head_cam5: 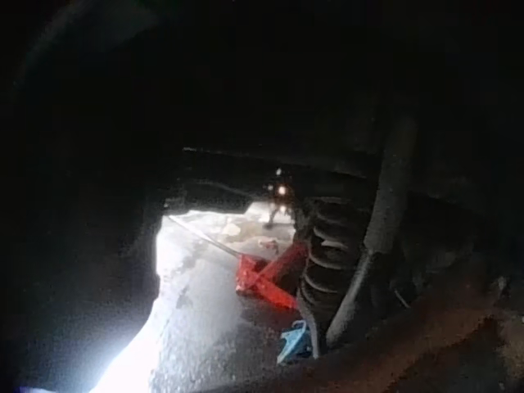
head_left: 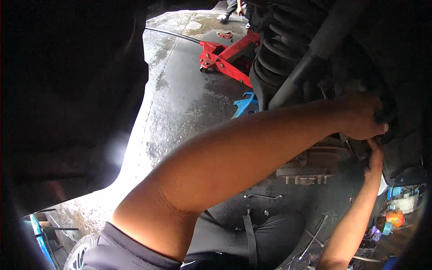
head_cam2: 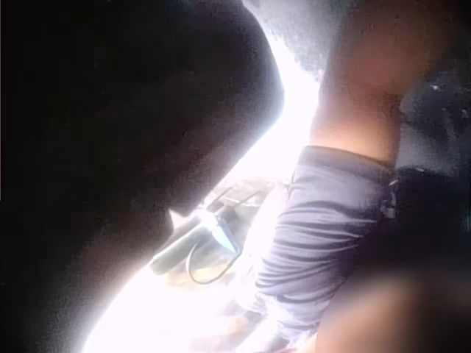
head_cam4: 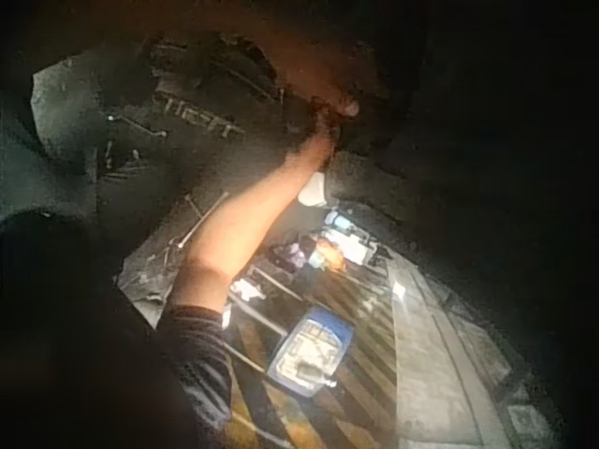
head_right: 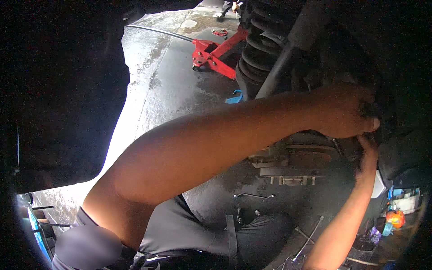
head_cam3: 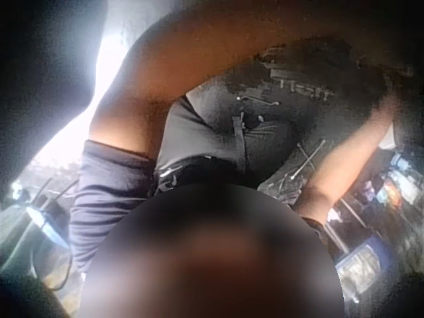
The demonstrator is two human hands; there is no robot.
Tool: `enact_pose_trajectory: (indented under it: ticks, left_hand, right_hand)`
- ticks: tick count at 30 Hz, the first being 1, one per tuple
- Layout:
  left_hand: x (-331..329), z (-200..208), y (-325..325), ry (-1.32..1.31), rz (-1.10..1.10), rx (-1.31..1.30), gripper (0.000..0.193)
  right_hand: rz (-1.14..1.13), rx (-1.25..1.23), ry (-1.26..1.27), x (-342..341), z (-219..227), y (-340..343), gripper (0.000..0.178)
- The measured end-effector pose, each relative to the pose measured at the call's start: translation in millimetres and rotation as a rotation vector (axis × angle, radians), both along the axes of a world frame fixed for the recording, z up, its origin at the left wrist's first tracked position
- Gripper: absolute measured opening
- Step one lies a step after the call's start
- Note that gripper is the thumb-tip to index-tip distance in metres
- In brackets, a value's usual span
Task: Replacing or inspecting the brake pads and caliper on a vehicle.
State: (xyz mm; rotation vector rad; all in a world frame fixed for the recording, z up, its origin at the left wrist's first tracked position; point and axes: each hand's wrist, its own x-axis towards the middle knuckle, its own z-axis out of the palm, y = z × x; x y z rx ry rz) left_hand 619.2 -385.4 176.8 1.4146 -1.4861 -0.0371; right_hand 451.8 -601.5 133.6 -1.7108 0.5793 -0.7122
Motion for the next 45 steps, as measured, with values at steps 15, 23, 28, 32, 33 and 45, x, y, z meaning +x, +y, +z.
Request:
enact_pose_trajectory:
  ticks: [15,23,28,32,33,45]
  left_hand:
    - [33.7,-198.8,99.6,0.719,0.21,0.3,0.062]
    - [19.6,-194.6,85.9,0.647,0.041,0.579,0.066]
    - [8.8,-203.1,83.5,0.378,0.19,0.416,0.062]
    - [-1.0,-208.1,77.3,0.389,0.313,0.361,0.054]
    - [-2.4,-209.2,75.7,0.39,0.317,0.361,0.054]
    - [5.7,-194.2,64.4,0.752,0.463,0.393,0.059]
  right_hand:
    - [-0.607,-1.125,-0.211,-24.8,-6.9,98.6,0.044]
    - [0.189,-1.524,0.116,57.0,-27.7,168.5,0.035]
    - [0.025,-1.765,0.184,72.3,-17.8,152.3,0.038]
    - [0.091,-1.76,0.178,69.1,-27.0,150.6,0.037]
    - [0.097,-1.728,0.191,69.2,-31.3,151.1,0.037]
    - [0.086,-1.773,0.144,74.3,-33.9,150.7,0.033]
